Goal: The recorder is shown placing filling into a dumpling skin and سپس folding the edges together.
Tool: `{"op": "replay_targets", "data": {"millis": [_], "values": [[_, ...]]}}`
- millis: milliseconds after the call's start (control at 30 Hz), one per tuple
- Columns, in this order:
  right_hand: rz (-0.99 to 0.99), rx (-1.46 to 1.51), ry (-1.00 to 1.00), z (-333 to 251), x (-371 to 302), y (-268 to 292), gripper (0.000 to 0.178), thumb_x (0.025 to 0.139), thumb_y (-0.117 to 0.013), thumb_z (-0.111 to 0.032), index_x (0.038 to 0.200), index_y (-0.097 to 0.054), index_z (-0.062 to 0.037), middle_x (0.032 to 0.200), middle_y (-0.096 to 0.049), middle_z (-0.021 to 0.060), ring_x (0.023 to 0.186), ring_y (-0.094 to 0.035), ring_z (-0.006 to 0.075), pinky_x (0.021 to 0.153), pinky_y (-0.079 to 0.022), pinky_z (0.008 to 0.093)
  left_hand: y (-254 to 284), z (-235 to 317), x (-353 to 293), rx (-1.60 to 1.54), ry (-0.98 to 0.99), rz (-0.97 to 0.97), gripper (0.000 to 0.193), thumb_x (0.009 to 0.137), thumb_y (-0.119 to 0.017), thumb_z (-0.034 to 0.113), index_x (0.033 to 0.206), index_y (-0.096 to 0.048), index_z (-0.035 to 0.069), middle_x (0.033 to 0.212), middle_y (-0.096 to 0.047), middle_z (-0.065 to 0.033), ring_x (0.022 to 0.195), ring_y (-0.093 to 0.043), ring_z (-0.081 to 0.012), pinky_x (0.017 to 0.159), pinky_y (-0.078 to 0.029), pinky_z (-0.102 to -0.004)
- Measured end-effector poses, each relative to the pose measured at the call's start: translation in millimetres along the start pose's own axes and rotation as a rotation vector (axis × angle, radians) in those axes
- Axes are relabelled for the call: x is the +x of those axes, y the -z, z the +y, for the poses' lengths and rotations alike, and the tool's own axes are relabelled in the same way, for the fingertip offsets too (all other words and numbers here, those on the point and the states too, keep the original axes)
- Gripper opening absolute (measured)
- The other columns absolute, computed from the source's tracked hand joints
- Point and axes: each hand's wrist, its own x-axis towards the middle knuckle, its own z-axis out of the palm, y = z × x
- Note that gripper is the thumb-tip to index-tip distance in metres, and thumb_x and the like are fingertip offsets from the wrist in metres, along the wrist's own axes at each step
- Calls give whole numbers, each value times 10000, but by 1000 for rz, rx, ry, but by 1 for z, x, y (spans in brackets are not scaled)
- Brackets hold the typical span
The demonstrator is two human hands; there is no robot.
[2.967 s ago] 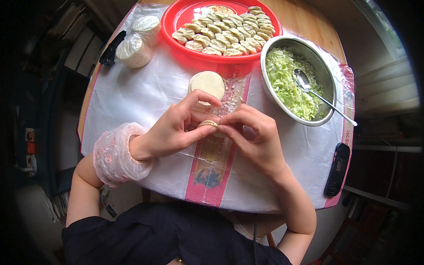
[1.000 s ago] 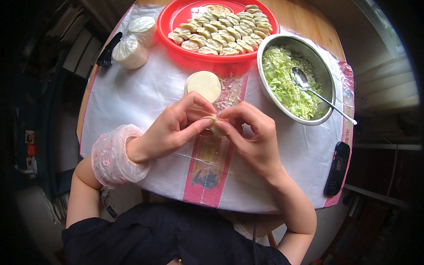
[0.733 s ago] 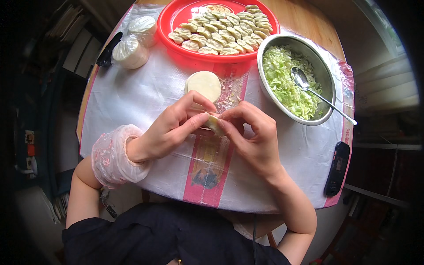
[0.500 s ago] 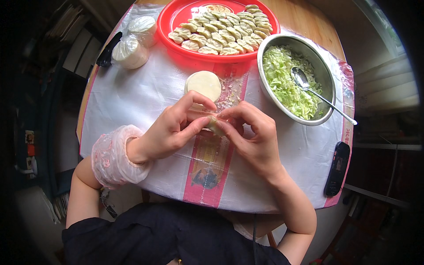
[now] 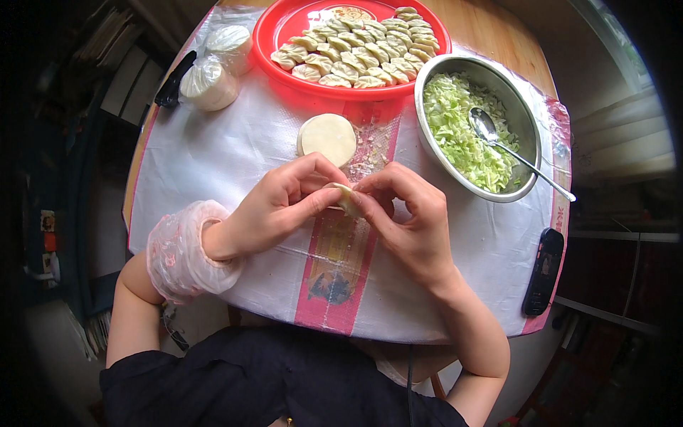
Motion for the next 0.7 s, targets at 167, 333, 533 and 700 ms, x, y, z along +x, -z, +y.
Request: {"op": "replay_targets", "data": {"millis": [167, 333, 533, 700], "values": [[-87, -124, 58, -9, 2, 3, 113, 769, -715, 30, 853, -643, 3, 719, -583, 50, 594, -536, 108, 540, -427, 246, 0, 0, -1, -55, 8, 13, 142, 980, -514, 66, 1096, -522, -15, 977, -651, -65, 945, -614, -76, 773, -496, -210], [-95, -140, 83, -9, 2, 2, 118, 767, -721, 23, 852, -642, 0, 716, -580, 51, 585, -534, 112, 537, -430, 248, 0, 1, -2, 180, -65, 10, 116, 962, -523, 33, 1070, -543, -6, 906, -662, -62, 863, -638, -84, 747, -504, -221], [-43, -68, -49, -7, -1, -1, 125, 773, -727, 7, 866, -643, 3, 723, -586, 49, 576, -529, 101, 537, -431, 245, -1, -1, -1, 265, -151, 32, 119, 956, -536, 35, 1066, -526, -12, 882, -686, -106, 865, -659, -115, 740, -508, -246], [-77, -121, 2, -8, 2, 3, 138, 775, -719, 12, 899, -659, 10, 735, -592, 55, 576, -529, 103, 537, -430, 245, -2, -2, -2, 230, -141, 42, 183, 962, -517, 29, 1126, -441, 0, 891, -694, -115, 883, -666, -131, 748, -503, -254]]}}
